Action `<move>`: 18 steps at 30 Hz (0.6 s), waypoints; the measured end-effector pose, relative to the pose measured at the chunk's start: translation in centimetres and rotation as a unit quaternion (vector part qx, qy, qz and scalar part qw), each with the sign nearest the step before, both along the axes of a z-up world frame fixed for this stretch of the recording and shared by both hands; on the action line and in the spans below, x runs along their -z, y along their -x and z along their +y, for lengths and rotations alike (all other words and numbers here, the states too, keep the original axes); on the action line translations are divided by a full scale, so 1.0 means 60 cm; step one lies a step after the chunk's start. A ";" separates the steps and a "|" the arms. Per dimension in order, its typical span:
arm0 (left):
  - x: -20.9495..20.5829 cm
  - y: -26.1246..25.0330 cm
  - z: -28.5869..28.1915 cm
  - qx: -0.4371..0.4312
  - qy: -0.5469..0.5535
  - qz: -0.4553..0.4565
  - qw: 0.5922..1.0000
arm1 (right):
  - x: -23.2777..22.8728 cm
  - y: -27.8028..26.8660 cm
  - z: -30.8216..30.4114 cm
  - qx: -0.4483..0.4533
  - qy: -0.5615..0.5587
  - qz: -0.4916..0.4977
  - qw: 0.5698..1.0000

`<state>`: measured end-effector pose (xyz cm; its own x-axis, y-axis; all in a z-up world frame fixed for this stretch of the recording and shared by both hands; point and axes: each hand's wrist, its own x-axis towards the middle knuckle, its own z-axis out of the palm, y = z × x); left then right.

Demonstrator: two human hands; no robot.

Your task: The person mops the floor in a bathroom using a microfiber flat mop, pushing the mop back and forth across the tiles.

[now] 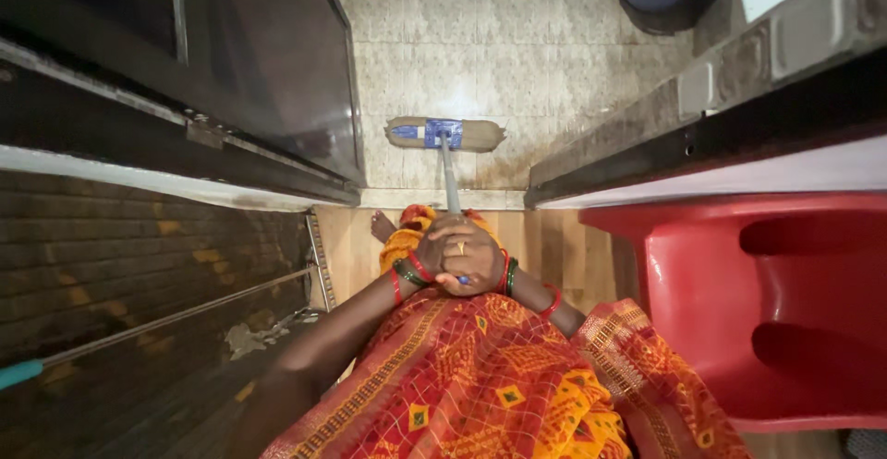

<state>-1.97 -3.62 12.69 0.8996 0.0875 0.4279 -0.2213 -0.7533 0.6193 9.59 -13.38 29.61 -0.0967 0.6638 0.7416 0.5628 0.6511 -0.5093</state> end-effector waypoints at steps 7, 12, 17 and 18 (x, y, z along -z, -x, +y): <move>0.135 -0.051 0.018 0.014 0.085 0.007 0.996 | 0.075 -0.031 0.021 -0.008 0.014 -0.038 0.999; 0.168 -0.078 0.071 -0.024 0.027 -0.043 0.998 | 0.184 -0.058 0.058 0.042 0.016 -0.067 0.997; 0.120 -0.154 0.185 -0.021 0.104 0.114 0.988 | 0.226 -0.116 0.136 0.091 0.173 -0.196 0.961; 0.110 -0.154 0.204 0.008 0.035 0.023 0.999 | 0.221 -0.119 0.144 0.086 0.217 -0.194 0.953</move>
<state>7.29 8.64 6.12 0.9197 0.1004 0.3796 -0.2036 -0.7048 0.6796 16.73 -4.74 16.37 -0.1699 0.9308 0.3236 0.8423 0.3077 -0.4427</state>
